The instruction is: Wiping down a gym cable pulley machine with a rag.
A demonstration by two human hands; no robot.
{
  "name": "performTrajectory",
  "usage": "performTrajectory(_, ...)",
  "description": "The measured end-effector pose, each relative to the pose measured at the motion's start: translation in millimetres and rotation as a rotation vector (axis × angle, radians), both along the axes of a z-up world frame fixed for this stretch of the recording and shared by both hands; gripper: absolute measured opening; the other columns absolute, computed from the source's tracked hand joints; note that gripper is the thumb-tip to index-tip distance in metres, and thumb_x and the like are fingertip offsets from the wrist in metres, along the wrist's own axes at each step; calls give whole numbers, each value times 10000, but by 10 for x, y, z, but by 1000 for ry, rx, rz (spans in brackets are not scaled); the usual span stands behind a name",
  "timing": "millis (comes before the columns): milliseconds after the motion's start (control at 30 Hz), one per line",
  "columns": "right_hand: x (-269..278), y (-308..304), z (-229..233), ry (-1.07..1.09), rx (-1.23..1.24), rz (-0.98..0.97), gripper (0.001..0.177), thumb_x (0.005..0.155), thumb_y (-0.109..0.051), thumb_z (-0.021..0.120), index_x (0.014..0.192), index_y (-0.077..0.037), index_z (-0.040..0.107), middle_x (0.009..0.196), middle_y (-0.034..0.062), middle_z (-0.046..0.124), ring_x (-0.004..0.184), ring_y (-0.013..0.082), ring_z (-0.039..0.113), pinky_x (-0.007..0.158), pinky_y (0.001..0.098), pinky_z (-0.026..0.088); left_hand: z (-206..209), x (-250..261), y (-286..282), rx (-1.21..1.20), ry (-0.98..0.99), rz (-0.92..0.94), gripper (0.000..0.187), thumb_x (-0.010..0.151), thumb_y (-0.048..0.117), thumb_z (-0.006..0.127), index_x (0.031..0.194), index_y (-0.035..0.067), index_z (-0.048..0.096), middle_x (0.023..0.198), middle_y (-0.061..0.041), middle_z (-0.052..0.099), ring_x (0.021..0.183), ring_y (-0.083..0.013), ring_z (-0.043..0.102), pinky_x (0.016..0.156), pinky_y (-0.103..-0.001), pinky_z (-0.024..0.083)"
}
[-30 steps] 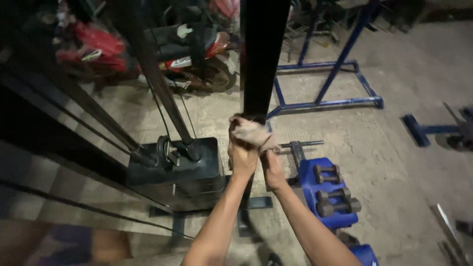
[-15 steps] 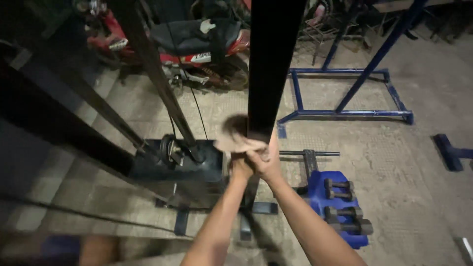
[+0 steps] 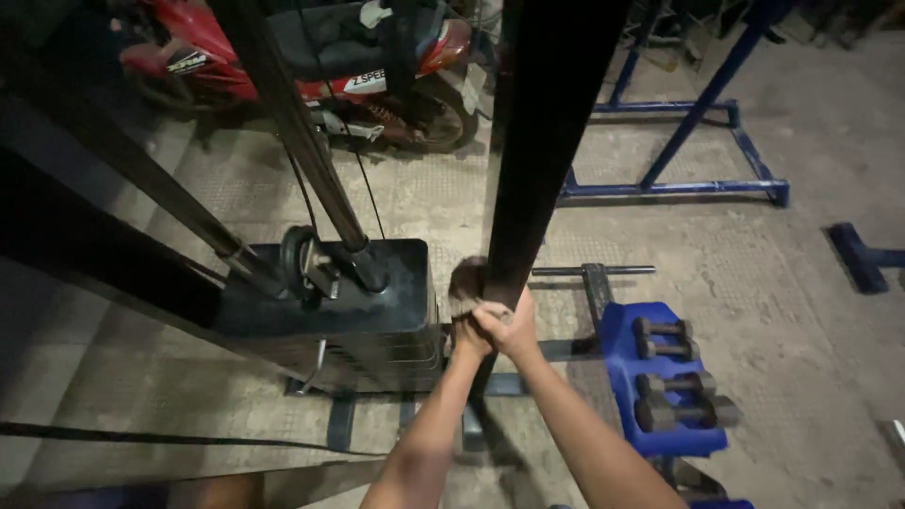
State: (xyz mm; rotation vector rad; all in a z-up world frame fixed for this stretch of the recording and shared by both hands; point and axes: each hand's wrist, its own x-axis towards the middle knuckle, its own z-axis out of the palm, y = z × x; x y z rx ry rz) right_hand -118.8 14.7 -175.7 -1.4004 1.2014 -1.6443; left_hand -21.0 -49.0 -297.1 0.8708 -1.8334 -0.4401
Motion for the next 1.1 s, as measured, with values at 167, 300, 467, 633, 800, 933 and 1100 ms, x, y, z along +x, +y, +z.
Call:
performTrajectory(167, -56, -11, -865, 32, -103, 46, 571, 777, -327, 814, 1193, 0, 601, 1053, 95, 705, 943, 204, 693, 869, 347, 578, -788, -56, -165, -24, -43, 11, 167, 838, 316, 682, 897, 181, 761, 964, -97, 734, 973, -338, 684, 908, -480, 498)
performTrajectory(300, -179, -158, -1720, 278, -194, 23, 580, 771, -424, 799, 1178, -24, 692, 1091, 92, 756, 1008, 224, 755, 929, 368, 594, -1458, -129, -304, -39, -73, 32, 170, 837, 318, 684, 890, 174, 758, 947, -102, 728, 955, -341, 682, 885, -482, 497)
performTrajectory(467, -171, -205, -2492, 213, -275, 17, 702, 775, -471, 786, 1281, -12, 625, 1176, 116, 708, 1078, 257, 704, 983, 400, 562, -1782, -92, -94, -23, -115, 58, 175, 837, 321, 686, 882, 167, 755, 926, -108, 719, 933, -344, 679, 856, -484, 496)
performTrajectory(633, -141, -138, -3328, 203, -270, -19, 714, 795, -426, 811, 1326, -8, 581, 1227, 128, 697, 1144, 257, 690, 1030, 397, 546, -2513, -3, 150, 7, -160, 75, 181, 836, 325, 689, 873, 159, 752, 905, -113, 711, 912, -348, 675, 827, -486, 495)
performTrajectory(800, -142, -158, -4088, 116, -295, 21, 720, 822, -370, 817, 1373, 5, 547, 1245, 134, 681, 1141, 222, 693, 1017, 367, 558, -3131, -48, 115, -12, -183, 85, 188, 835, 328, 691, 865, 152, 749, 883, -119, 703, 890, -352, 672, 798, -488, 494)
performTrajectory(933, -123, -194, -4539, -20, -283, 144, 728, 835, -344, 833, 1362, 8, 474, 1213, 121, 650, 1083, 219, 735, 945, 371, 619, -4181, -75, -105, -19, -194, 108, 193, 834, 330, 693, 860, 147, 748, 871, -123, 698, 877, -354, 670, 781, -489, 493)
performTrajectory(1100, -236, -234, -5370, 70, -115, 108, 614, 855, -295, 816, 1321, 23, 573, 1141, 133, 719, 1081, 256, 766, 946, 400, 619, -4301, -6, -3, -329, 135, -65, 96, 890, 237, 681, 929, 150, 696, 978, -75, 716, 954, -343, 687, 928, -469, 536)
